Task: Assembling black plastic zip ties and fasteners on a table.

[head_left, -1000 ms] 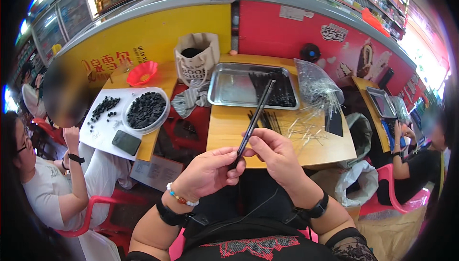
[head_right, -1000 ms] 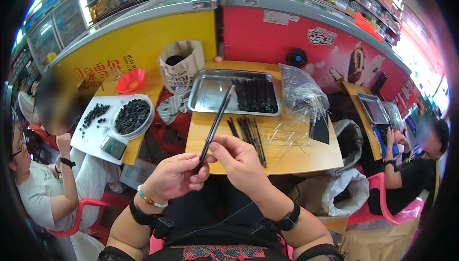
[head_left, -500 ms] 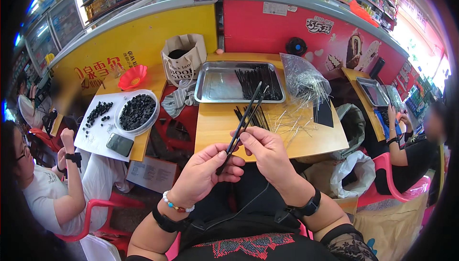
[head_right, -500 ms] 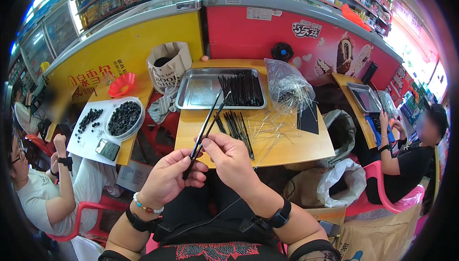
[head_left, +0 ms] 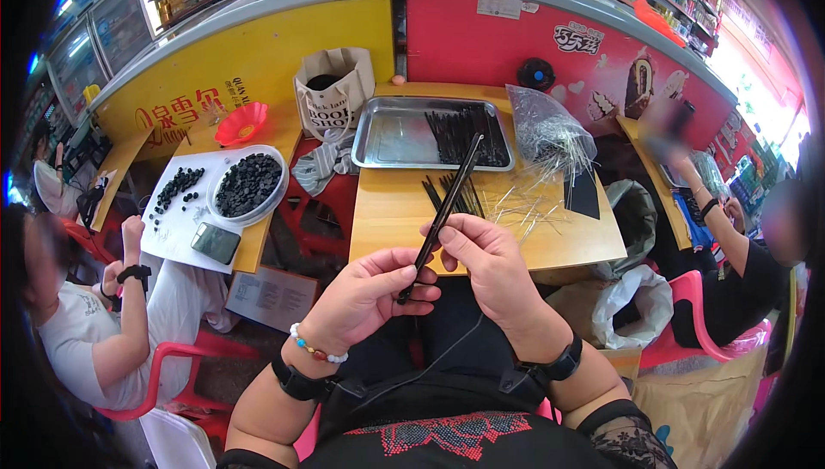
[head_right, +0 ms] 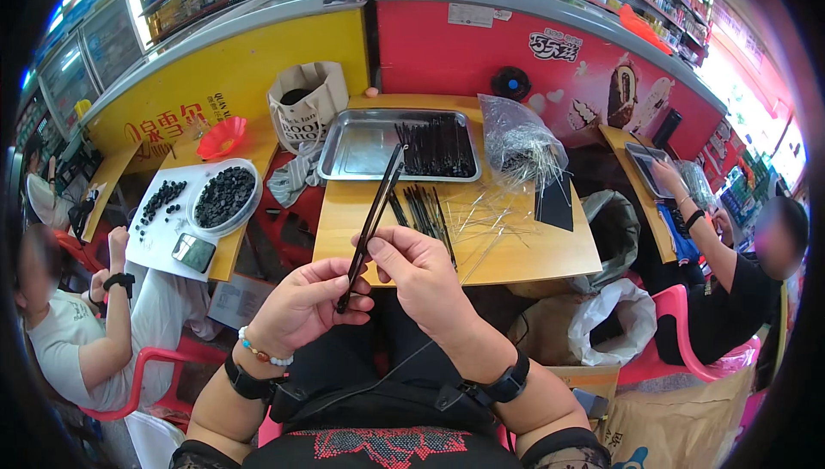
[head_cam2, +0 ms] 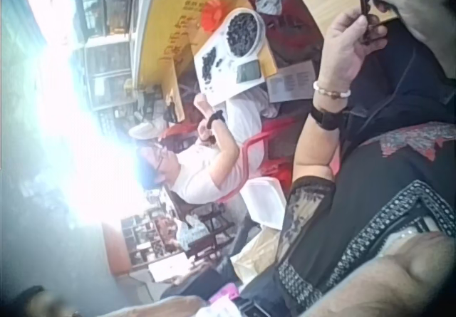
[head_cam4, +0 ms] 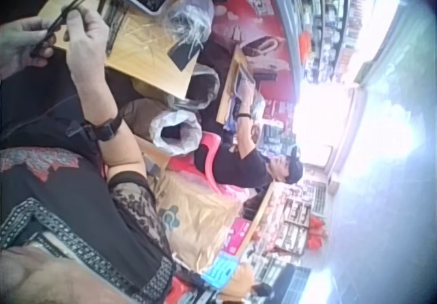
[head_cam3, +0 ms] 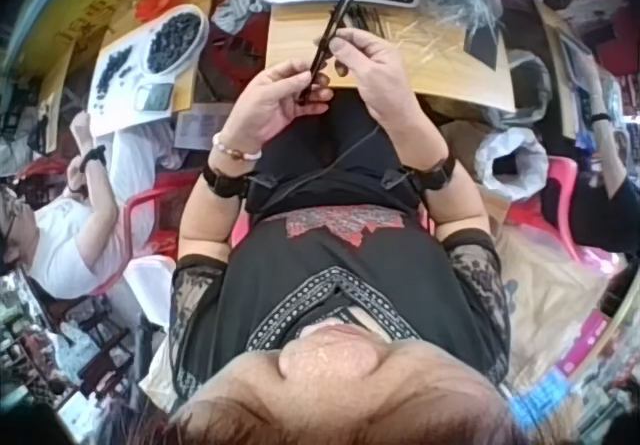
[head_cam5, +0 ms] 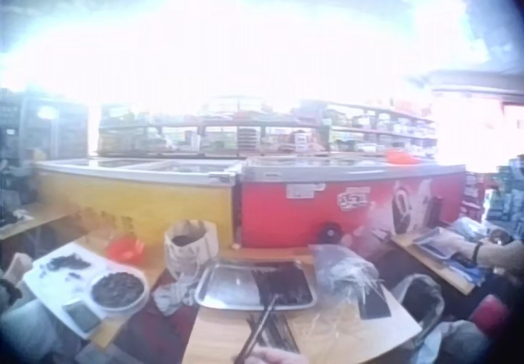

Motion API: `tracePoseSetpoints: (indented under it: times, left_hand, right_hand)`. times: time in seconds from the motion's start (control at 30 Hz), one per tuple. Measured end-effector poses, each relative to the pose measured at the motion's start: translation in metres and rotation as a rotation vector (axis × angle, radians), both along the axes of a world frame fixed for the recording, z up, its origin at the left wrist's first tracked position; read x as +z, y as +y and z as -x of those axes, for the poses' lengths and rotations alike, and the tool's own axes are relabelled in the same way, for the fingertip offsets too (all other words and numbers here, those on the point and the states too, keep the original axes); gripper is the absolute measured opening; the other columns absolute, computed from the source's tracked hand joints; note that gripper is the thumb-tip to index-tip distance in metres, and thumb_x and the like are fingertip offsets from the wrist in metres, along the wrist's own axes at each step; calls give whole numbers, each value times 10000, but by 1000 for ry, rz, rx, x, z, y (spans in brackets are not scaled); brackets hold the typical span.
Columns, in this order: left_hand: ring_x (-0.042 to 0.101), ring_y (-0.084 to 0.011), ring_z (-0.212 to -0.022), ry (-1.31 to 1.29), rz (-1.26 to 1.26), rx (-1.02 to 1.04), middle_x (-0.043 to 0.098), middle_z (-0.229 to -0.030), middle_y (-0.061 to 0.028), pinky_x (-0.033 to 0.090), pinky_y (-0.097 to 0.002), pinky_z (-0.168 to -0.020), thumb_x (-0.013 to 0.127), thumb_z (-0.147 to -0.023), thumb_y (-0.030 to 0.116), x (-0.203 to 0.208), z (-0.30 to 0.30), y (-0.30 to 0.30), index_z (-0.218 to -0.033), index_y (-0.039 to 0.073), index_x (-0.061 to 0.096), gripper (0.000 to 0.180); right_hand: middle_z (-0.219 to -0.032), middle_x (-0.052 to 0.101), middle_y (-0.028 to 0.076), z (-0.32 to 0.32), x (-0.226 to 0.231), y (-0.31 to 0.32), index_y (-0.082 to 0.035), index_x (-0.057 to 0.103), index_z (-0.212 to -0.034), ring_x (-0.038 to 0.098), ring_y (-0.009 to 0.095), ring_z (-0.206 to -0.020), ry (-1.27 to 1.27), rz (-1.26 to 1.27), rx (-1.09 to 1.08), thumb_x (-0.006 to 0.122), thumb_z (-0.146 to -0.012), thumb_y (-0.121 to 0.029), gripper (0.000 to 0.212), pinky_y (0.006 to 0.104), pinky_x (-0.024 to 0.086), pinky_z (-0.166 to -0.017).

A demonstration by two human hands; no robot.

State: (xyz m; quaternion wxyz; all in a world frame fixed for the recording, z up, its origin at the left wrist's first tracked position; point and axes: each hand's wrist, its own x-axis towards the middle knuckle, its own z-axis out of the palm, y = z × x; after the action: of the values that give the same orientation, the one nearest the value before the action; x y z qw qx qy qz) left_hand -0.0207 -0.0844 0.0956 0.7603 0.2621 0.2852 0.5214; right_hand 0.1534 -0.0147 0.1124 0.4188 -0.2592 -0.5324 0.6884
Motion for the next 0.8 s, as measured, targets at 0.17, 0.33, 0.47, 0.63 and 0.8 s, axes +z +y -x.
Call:
tracePoseSetpoints:
  times: [0.17,0.33,0.47,0.63,0.8]
  left_hand:
    - [644,-218,-892,87,71,-65,625,-989,-99,545,-395,-804,507,-943,113,-5,2,-1,-1130,15,559,217]
    - [642,-208,-843,55,97,-93,622,-962,-87,555,-383,-767,516,-942,130,-14,4,-1,-1111,12,561,211]
    - [650,-207,-852,110,147,-42,634,-966,-90,553,-358,-757,516,-953,152,-15,-4,10,-1092,13,561,201]
    - [661,-238,-809,203,117,46,629,-904,-113,572,-385,-690,539,-932,160,-14,-5,9,-1057,-4,545,206]
    - [675,-235,-717,284,43,56,638,-850,-105,590,-360,-601,576,-896,90,-21,-12,18,-1008,-3,573,145]
  right_hand:
    - [-817,599,-20,-2,-4,1,9,653,-1030,447,43,-676,43,47,0,559,-928,-131,197,191,392,-623]
    - [-856,626,17,-3,-10,8,8,634,-1021,501,53,-679,48,113,18,557,-925,-112,173,191,408,-631]
    - [-920,645,31,-3,-7,11,3,633,-1042,545,65,-771,-43,59,-51,582,-900,-115,191,216,433,-673]
    - [-893,629,37,2,-19,22,39,606,-1011,566,84,-819,-128,2,29,587,-894,-108,189,240,474,-739]
    - [-859,610,4,3,-36,29,19,604,-981,551,48,-803,-44,6,22,579,-900,-97,144,211,458,-713]
